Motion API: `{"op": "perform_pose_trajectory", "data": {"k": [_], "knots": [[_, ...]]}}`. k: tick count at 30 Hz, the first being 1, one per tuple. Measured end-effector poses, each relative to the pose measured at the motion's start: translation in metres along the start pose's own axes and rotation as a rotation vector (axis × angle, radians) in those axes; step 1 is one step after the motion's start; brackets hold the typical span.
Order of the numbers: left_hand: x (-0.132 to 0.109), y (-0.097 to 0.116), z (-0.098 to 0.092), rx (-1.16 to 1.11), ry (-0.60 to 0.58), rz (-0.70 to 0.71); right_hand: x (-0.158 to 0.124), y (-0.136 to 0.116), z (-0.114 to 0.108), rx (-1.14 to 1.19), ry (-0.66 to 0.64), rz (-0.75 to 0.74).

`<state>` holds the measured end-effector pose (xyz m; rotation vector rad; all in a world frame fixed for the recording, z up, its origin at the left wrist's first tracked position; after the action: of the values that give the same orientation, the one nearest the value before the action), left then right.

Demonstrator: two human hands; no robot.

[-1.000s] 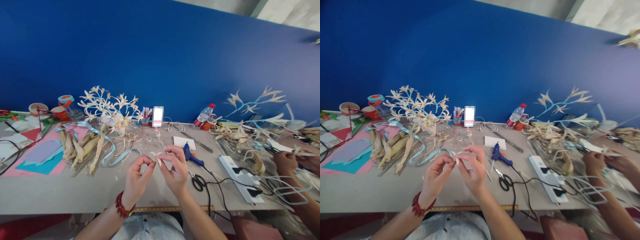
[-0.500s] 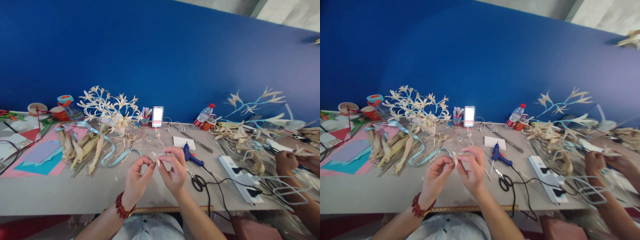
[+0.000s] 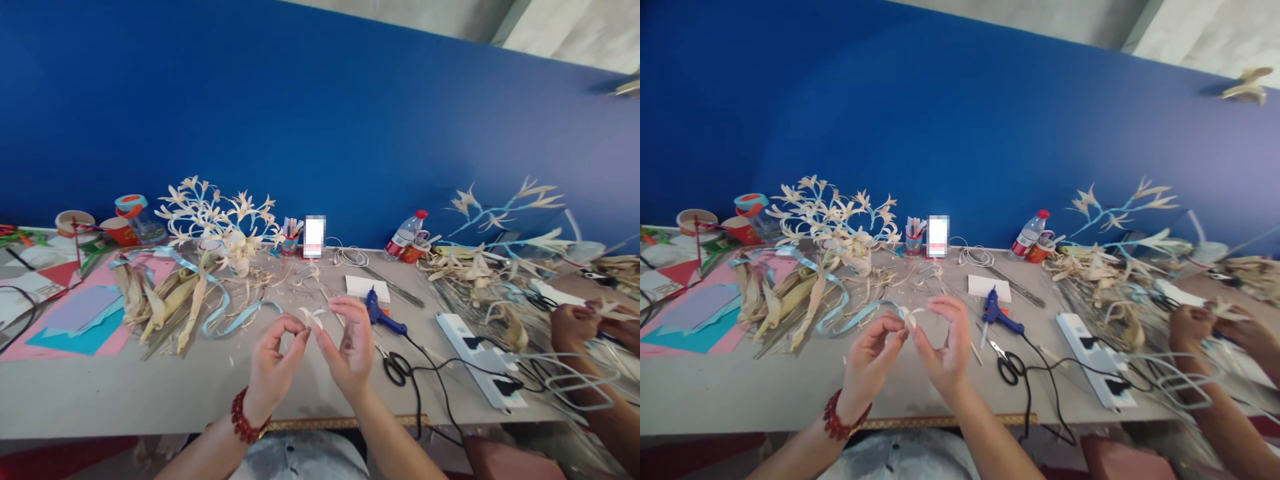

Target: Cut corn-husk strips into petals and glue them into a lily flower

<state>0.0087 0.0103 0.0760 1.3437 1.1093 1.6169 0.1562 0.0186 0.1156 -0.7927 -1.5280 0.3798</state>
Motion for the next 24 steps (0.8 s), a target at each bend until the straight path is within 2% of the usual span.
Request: {"op": "perform_pose_trajectory", "data": {"k": [10, 16, 24], "knots": [[-0.001, 0.016, 0.003, 0.06, -0.025, 0.118, 0.0, 0.005, 0.004, 0.099, -0.057, 0.059], [-0.003, 0.022, 0.005, 0.053, -0.067, 0.22, 0.001, 0.008, 0.006, 0.235, -0.108, 0.119], [-0.004, 0.024, 0.006, 0.103, -0.094, 0.32, 0.002, 0.007, 0.002, 0.226, -0.133, 0.071]]}}
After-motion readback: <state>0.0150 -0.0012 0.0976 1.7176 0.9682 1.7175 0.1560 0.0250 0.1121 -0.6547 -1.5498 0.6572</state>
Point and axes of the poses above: each hand's wrist, its own x-axis towards the middle knuckle, its own z-axis out of the palm, y = z × x, the point moved 7 cm from there along x, towards the middle knuckle
